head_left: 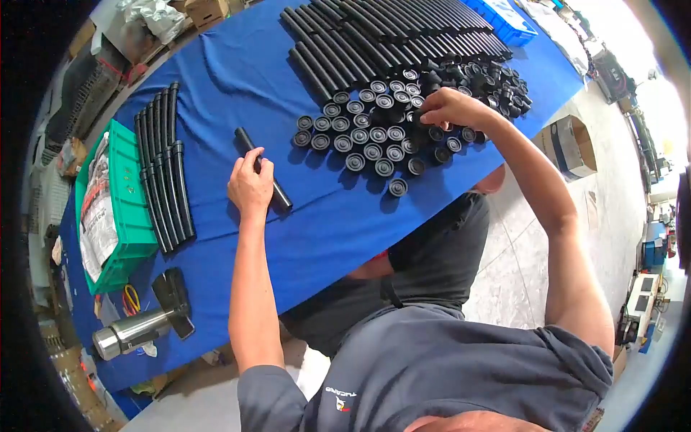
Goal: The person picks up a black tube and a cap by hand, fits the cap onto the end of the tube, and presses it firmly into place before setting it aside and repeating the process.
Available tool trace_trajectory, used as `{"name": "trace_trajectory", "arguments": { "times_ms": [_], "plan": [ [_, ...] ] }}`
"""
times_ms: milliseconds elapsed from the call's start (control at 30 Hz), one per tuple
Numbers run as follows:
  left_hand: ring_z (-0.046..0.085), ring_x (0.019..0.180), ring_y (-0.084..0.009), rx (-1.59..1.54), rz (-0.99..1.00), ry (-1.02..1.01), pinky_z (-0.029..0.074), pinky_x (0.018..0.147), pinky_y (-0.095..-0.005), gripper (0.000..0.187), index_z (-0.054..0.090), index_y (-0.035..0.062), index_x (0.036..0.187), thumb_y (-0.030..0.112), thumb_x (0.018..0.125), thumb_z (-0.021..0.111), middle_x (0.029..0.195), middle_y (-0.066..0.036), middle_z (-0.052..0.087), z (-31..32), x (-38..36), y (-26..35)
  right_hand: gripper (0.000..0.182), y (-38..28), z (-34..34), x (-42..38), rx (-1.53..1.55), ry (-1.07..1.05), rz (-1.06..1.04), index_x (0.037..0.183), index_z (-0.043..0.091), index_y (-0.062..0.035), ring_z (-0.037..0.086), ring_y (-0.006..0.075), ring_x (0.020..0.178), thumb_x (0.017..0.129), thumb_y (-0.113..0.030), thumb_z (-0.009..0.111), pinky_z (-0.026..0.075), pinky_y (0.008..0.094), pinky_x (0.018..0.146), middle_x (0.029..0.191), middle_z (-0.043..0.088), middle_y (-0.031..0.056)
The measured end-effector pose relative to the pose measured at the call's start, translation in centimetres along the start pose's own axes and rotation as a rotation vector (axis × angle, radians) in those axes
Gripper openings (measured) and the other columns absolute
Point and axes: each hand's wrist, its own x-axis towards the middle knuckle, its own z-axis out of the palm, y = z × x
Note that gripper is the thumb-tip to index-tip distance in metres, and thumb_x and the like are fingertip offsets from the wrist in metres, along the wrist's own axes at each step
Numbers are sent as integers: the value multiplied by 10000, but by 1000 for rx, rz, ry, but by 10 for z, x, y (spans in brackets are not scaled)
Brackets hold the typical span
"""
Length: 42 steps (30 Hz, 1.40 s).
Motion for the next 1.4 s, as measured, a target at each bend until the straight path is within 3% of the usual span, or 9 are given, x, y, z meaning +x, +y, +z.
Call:
{"name": "trace_trajectory", "arguments": {
  "times_ms": [333, 367, 467, 533, 600, 767, 867, 1167, 1400],
  "plan": [
    [690, 825, -307, 1, -20, -7, 549, 742, -449, 250, 764, 192, 1075, 245, 857, 654, 884, -57, 684, -1, 0, 0, 465, -9, 9, 15, -184, -18, 103, 902, 687, 68, 636, 176, 596, 1024, -365, 569, 537, 341, 584, 725, 661, 101],
    [690, 826, -307, -5, -27, -11, 549, 743, -449, 250, 765, 193, 1075, 245, 856, 656, 885, -57, 684, -1, 0, 0, 496, -4, 10, 15, -214, 21, 14, 947, 700, 55, 695, 269, 643, 1026, -410, 547, 558, 397, 579, 749, 694, 169],
    [690, 830, -303, -6, -21, -4, 548, 746, -447, 250, 766, 194, 1074, 245, 855, 656, 883, -55, 684, -2, 1, 3, 434, -12, -21, 13, -263, 126, 9, 958, 710, 15, 709, 339, 738, 1004, -394, 570, 565, 457, 660, 806, 706, 178],
    [689, 833, -302, -12, -12, -1, 547, 749, -445, 251, 766, 192, 1074, 244, 855, 655, 883, -55, 685, -2, 0, 2, 357, 6, -47, 25, -610, 474, -183, 985, 727, -26, 701, 383, 847, 977, -353, 586, 556, 491, 769, 870, 718, 185],
    [689, 837, -301, -35, -2, 5, 547, 751, -442, 252, 766, 189, 1075, 242, 856, 654, 886, -56, 687, -1, 1, 2, 263, 11, -60, 31, -598, 655, -174, 1079, 723, -86, 681, 402, 943, 941, -283, 617, 542, 501, 844, 911, 719, 188],
    [689, 842, -305, -20, -9, -4, 548, 754, -440, 257, 766, 182, 1081, 238, 856, 654, 896, -66, 692, -3, 1, 3, 304, 5, -49, 48, -830, 331, 25, 1214, 680, -160, 650, 339, 1128, 923, -239, 639, 549, 493, 895, 1129, 705, 126],
    [690, 844, -308, -23, -11, -2, 547, 753, -442, 255, 766, 184, 1081, 240, 858, 656, 894, -67, 689, -2, 0, 3, 211, 7, -39, 61, -865, 340, 74, 1077, 677, -121, 672, 347, 1090, 889, -217, 673, 567, 491, 844, 1087, 710, 141],
    [684, 842, -326, -34, -26, -15, 543, 747, -449, 252, 762, 182, 1081, 236, 856, 663, 889, -76, 680, -2, 0, 4, 255, 20, -36, 68, -836, 425, 111, 1023, 670, -90, 682, 378, 962, 840, -248, 750, 552, 513, 812, 948, 705, 160],
    [683, 840, -328, -62, 0, 13, 543, 740, -454, 240, 762, 185, 1070, 238, 857, 664, 884, -74, 680, 1, 1, 0, 252, 0, -50, 59, -434, 365, -319, 929, 650, -43, 685, 356, 830, 801, -214, 784, 535, 449, 737, 825, 691, 155]
  ]
}}
